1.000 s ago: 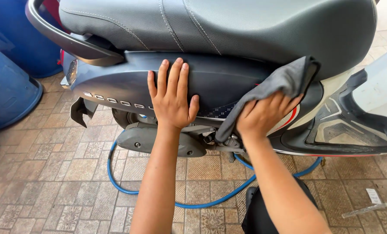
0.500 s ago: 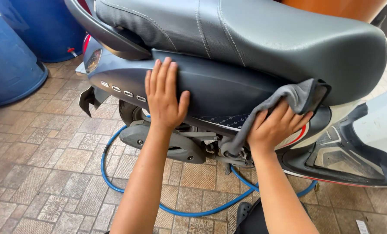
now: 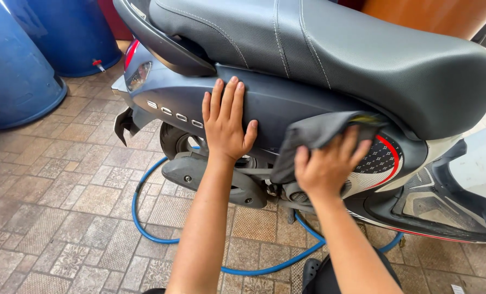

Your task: The person wipes the rear body panels and seat of a scooter using a cloth. They clean the side panels, the area around the taillight, and the seat surface, repeatedly folding the cloth to use a clean side.

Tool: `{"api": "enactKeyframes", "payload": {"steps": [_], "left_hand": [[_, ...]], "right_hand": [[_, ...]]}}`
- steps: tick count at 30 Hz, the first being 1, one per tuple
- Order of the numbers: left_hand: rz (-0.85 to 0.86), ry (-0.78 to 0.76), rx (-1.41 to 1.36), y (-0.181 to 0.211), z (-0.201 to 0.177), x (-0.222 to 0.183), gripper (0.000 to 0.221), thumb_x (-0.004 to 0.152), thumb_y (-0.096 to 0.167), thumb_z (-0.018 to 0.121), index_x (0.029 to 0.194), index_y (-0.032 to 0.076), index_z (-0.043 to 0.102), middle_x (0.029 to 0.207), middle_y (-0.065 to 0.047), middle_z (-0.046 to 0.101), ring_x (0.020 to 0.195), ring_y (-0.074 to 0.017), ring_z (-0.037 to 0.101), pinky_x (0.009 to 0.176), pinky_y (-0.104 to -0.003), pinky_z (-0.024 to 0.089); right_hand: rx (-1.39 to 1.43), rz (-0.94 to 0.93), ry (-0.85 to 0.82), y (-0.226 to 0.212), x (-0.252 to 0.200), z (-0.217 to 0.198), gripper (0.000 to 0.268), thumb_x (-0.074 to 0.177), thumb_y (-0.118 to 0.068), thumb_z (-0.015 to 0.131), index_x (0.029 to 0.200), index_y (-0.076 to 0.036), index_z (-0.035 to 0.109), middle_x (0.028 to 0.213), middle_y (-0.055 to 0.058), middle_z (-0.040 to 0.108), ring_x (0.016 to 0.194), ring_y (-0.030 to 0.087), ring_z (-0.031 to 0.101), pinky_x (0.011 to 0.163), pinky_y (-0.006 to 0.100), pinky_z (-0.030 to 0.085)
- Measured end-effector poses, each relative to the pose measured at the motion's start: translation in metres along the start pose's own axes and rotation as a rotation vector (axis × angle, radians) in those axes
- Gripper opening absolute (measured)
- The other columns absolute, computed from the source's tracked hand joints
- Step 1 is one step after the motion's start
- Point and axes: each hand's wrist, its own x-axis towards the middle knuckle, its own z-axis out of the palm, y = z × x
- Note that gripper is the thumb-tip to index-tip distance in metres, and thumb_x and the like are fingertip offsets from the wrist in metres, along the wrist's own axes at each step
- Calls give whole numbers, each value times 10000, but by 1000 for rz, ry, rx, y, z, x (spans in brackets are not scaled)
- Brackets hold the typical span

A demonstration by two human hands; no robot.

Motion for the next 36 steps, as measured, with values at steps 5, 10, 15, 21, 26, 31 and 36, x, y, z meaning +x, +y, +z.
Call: {"api": "enactKeyframes", "payload": {"steps": [5, 10, 15, 21, 26, 31, 36], "left_hand": [[-11, 17, 3, -1, 2, -2, 730, 1006, 559, 321, 1549, 90, 458, 1582, -105, 469, 1508, -361, 361, 1254, -514, 166], [-12, 24, 13, 0, 1, -1, 700, 1006, 499, 287, 1551, 94, 457, 1587, -88, 464, 1515, -333, 356, 1257, -489, 164], [-17, 21, 16, 1, 1, -1, 697, 1006, 494, 294, 1550, 88, 455, 1592, -88, 458, 1518, -328, 355, 1259, -486, 164], [-20, 24, -19, 1, 1, -1, 701, 1028, 531, 307, 1553, 90, 452, 1589, -96, 464, 1521, -346, 354, 1267, -506, 163], [-8, 25, -13, 0, 2, -1, 698, 1028, 526, 308, 1550, 87, 456, 1600, -95, 451, 1522, -346, 351, 1267, -503, 162], [31, 25, 5, -6, 5, -4, 685, 1028, 504, 291, 1492, 51, 511, 1584, -123, 466, 1499, -367, 372, 1244, -510, 175], [8, 4, -19, -2, 0, -3, 700, 1025, 518, 334, 1542, 65, 467, 1587, -117, 466, 1507, -369, 361, 1254, -504, 157]], "right_hand": [[-1, -85, 71, -4, 30, -7, 516, 858, -296, 547, 1304, -94, 714, 1417, 168, 577, 1388, 502, 478, 1119, 720, 202], [229, -321, 41, -53, 95, -8, 289, 894, -162, 522, 1083, -116, 736, 1205, 106, 678, 1368, 362, 554, 1159, 600, 313], [201, -388, -23, -35, 100, -12, 368, 892, -227, 510, 1197, -173, 709, 1348, 71, 659, 1377, 273, 549, 1145, 505, 362], [-35, -127, -27, 26, 45, -9, 626, 990, -522, 395, 1307, -42, 641, 1393, 205, 606, 1364, 385, 528, 1104, 584, 294], [-50, -214, -102, -11, 80, -11, 449, 828, -332, 559, 1208, -140, 702, 1223, 77, 616, 1255, 322, 542, 1024, 558, 331], [29, -295, -34, -44, 105, 1, 476, 912, -290, 504, 1344, -162, 658, 1355, 56, 645, 1278, 272, 575, 1023, 513, 364], [30, -193, -34, -14, 72, -8, 673, 861, -456, 568, 1436, -106, 589, 1402, 117, 600, 1286, 292, 555, 1049, 568, 340]]}}
